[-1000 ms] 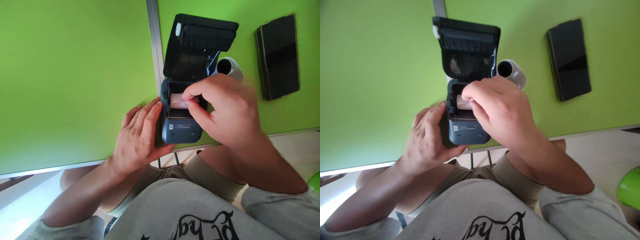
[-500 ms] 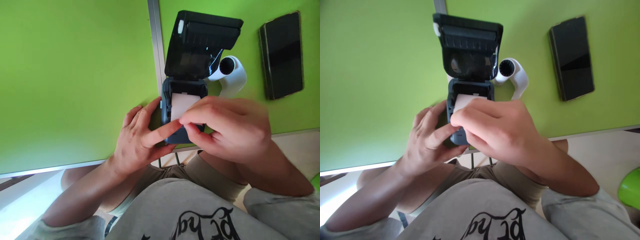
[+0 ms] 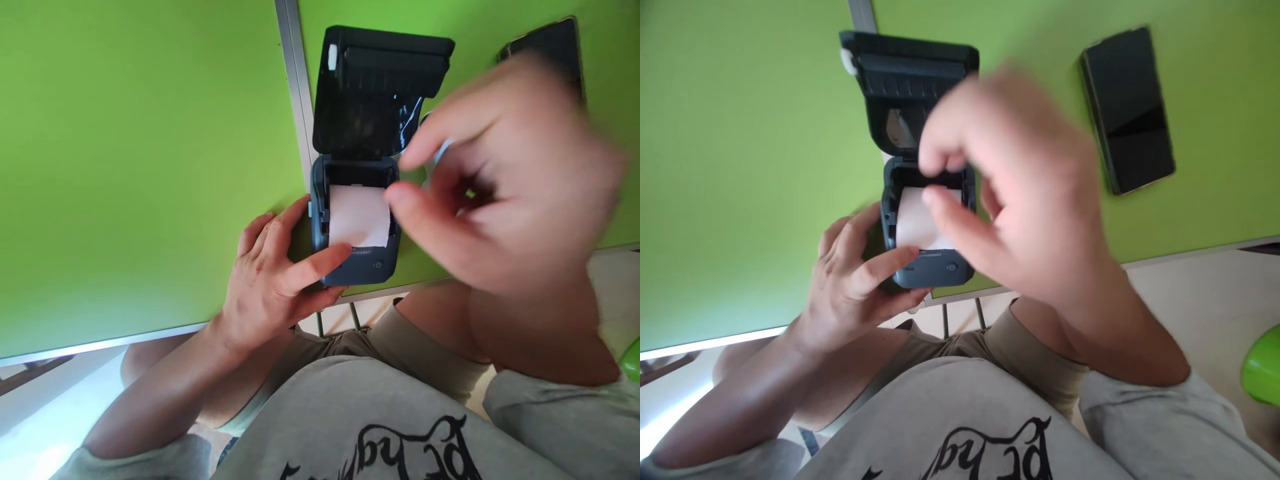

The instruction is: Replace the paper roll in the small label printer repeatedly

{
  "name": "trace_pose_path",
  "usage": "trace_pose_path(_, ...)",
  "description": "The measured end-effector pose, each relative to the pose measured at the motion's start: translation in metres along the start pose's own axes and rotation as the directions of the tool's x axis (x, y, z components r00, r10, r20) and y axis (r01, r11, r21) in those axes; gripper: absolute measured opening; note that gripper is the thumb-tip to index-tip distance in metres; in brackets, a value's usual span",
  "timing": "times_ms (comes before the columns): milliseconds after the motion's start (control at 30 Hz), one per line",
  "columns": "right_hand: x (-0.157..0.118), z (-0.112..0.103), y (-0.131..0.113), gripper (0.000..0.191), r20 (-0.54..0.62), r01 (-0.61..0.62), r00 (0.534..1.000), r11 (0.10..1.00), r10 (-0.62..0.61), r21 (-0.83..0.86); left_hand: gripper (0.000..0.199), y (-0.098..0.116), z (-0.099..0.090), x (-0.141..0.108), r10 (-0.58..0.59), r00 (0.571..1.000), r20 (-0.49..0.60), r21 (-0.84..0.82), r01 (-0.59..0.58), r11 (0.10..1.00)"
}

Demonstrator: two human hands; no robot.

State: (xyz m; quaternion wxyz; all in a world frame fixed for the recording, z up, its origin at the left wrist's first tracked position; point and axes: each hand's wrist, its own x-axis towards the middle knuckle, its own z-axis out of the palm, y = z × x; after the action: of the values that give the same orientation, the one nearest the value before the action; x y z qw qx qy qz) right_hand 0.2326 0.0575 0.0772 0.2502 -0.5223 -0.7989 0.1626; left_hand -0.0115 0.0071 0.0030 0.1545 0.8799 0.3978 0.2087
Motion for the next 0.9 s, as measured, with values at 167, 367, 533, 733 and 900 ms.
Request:
trace_pose_path(167, -0.014, 0.013, -0.012, 0.045, 0.174, 0.075, 0.984, 0.985, -0.047, -0.154, 0.056, 0.001, 0.001, 0.0, 0.002, 1.0, -0.007, -0.001, -0.002, 1.0)
trace_pose_path(367, -0.018, 0.007, -0.012, 0.055, 0.245, 0.018, 0.969, 0.985, 0.025, -0.172, 0.058, 0.001, 0.0, 0.0, 0.0, 1.0, -0.026, -0.007, 0.0, 1.0)
trace_pose_path(533, -0.019, 0.006, -0.009, 0.059, 0.298, -0.014, 0.953, 0.992, 0.051, -0.124, 0.063, 0.0, 0.001, 0.0, -0.002, 1.0, 0.004, 0.015, 0.002, 1.0)
trace_pose_path(733, -0.018, 0.006, -0.013, 0.054, 0.268, -0.045, 0.962, 0.999, 0.043, -0.001, 0.058, 0.0, 0.0, -0.001, 0.011, 1.0, 0.018, 0.036, -0.011, 0.999)
trace_pose_path(900, -0.006, 0.001, -0.001, 0.02, -0.107, -0.094, 0.988, 0.979, 0.114, 0.181, 0.057, 0.0, -0.001, 0.001, 0.025, 1.0, 0.016, 0.047, -0.025, 0.999)
